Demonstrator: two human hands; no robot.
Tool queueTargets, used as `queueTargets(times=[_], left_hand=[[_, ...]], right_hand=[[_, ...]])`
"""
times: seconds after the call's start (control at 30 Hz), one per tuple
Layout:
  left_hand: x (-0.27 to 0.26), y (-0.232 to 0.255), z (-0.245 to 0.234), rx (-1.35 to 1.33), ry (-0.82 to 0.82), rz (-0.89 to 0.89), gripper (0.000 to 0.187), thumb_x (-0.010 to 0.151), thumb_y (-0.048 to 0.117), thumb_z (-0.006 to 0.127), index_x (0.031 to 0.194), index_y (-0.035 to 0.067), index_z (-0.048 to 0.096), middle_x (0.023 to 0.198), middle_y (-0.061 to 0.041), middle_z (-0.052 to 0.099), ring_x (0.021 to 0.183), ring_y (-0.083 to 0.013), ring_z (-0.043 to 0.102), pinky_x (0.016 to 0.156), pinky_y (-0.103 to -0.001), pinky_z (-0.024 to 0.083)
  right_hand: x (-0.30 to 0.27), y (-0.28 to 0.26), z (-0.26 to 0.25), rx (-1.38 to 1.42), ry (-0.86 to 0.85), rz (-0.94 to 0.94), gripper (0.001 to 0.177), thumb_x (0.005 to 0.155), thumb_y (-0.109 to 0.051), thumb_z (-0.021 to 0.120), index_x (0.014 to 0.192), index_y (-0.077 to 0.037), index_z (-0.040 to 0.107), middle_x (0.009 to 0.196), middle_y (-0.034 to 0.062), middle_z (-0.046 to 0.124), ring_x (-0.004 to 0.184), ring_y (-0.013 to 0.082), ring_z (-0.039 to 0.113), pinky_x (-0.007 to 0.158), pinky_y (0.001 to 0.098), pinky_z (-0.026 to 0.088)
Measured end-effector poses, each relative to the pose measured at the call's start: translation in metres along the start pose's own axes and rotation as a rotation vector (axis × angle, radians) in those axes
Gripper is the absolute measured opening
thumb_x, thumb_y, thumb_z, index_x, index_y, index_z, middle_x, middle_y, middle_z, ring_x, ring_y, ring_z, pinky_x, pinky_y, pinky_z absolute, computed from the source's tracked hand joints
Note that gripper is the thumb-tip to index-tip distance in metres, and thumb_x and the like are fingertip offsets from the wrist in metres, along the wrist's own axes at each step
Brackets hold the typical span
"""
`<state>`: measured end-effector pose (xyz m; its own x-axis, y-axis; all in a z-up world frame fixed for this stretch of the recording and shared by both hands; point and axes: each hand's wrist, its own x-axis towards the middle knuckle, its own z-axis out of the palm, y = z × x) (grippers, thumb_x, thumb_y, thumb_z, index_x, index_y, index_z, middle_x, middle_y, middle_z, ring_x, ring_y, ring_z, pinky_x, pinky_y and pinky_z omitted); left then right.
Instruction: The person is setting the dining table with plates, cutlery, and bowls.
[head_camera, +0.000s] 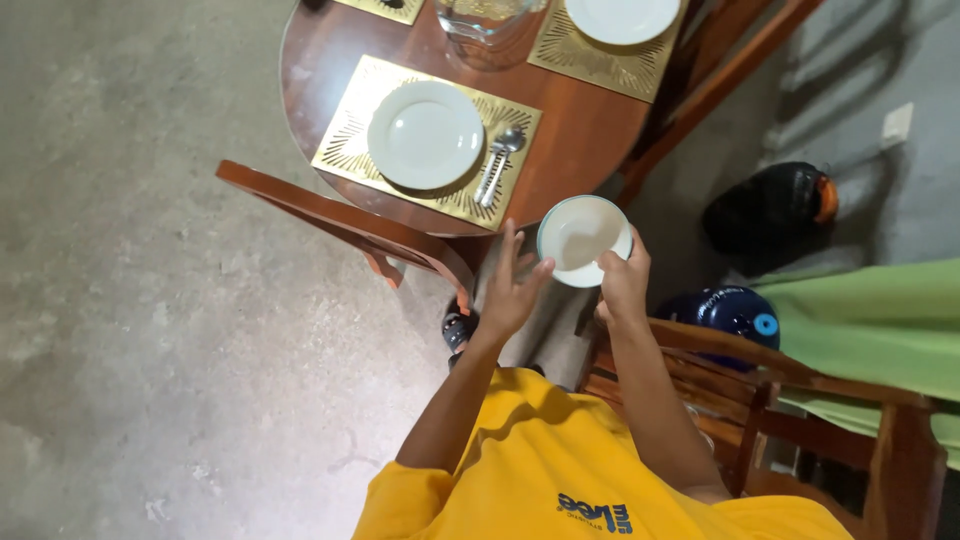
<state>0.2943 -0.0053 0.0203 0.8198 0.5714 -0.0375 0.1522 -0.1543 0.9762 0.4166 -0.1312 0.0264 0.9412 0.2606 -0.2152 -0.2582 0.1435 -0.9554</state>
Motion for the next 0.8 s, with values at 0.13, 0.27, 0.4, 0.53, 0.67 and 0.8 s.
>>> queueTargets(times=[0.13,0.27,0.4,0.53,0.67,0.8], left_hand=[[0.039,0.010,-0.020,-0.436,-0.089,-0.092,0.096,0.093,0.037,0.070,0.165,0.007,0.015,0.156,-0.022,0.040,0.129,-0.0295,0.059,0.093,-0.037,0.057],[0.067,-0.002,-0.048,-0.592,-0.054,-0.048,0.082,0.090,0.015,0.073,0.162,0.000,0.035,0.148,-0.023,0.056,0.122,-0.0293,0.064,0.095,-0.036,0.058],[0.092,0.050,-0.113,-0.400,-0.004,-0.040,0.075,0.084,0.004,0.066,0.155,0.002,0.045,0.137,-0.022,0.062,0.112,-0.0283,0.069,0.088,-0.035,0.061],[0.129,0.092,-0.178,-0.212,-0.041,-0.074,0.077,0.084,0.009,0.072,0.154,0.008,0.041,0.137,-0.020,0.056,0.109,-0.0262,0.070,0.086,-0.035,0.064],[0.171,0.086,-0.221,-0.071,-0.075,-0.011,0.085,0.079,0.018,0.081,0.153,0.007,0.042,0.126,-0.025,0.064,0.101,-0.0305,0.074,0.077,-0.034,0.065],[0.219,0.056,-0.240,-0.144,-0.166,-0.143,0.095,0.074,0.021,0.083,0.154,0.008,0.034,0.120,-0.026,0.061,0.097,-0.0306,0.075,0.065,-0.032,0.066]], right_hand=[[0.012,-0.005,0.033,0.015,-0.081,-0.028,0.058,0.074,0.007,0.046,0.131,0.002,0.059,0.116,0.0132,0.066,0.107,0.0210,0.065,0.095,0.0341,0.053],[0.020,-0.005,0.075,0.018,-0.136,-0.034,0.046,0.077,0.001,0.049,0.122,-0.001,0.055,0.109,0.0104,0.064,0.099,0.0164,0.061,0.088,0.0309,0.052],[0.030,-0.030,0.136,-0.041,-0.171,-0.103,0.041,0.076,0.000,0.050,0.117,0.000,0.056,0.107,0.0113,0.064,0.098,0.0193,0.063,0.089,0.0326,0.054],[0.038,-0.053,0.200,-0.188,-0.193,-0.234,0.040,0.082,-0.003,0.048,0.120,0.002,0.060,0.108,0.0109,0.065,0.099,0.0188,0.063,0.090,0.0317,0.053],[0.060,-0.040,0.248,-0.120,-0.177,-0.302,0.045,0.084,-0.003,0.047,0.127,0.006,0.061,0.111,0.0107,0.066,0.099,0.0175,0.063,0.090,0.0313,0.052],[0.094,-0.020,0.282,-0.115,-0.170,-0.246,0.053,0.080,-0.003,0.047,0.131,0.005,0.059,0.110,0.0101,0.069,0.096,0.0167,0.067,0.085,0.0315,0.056]])
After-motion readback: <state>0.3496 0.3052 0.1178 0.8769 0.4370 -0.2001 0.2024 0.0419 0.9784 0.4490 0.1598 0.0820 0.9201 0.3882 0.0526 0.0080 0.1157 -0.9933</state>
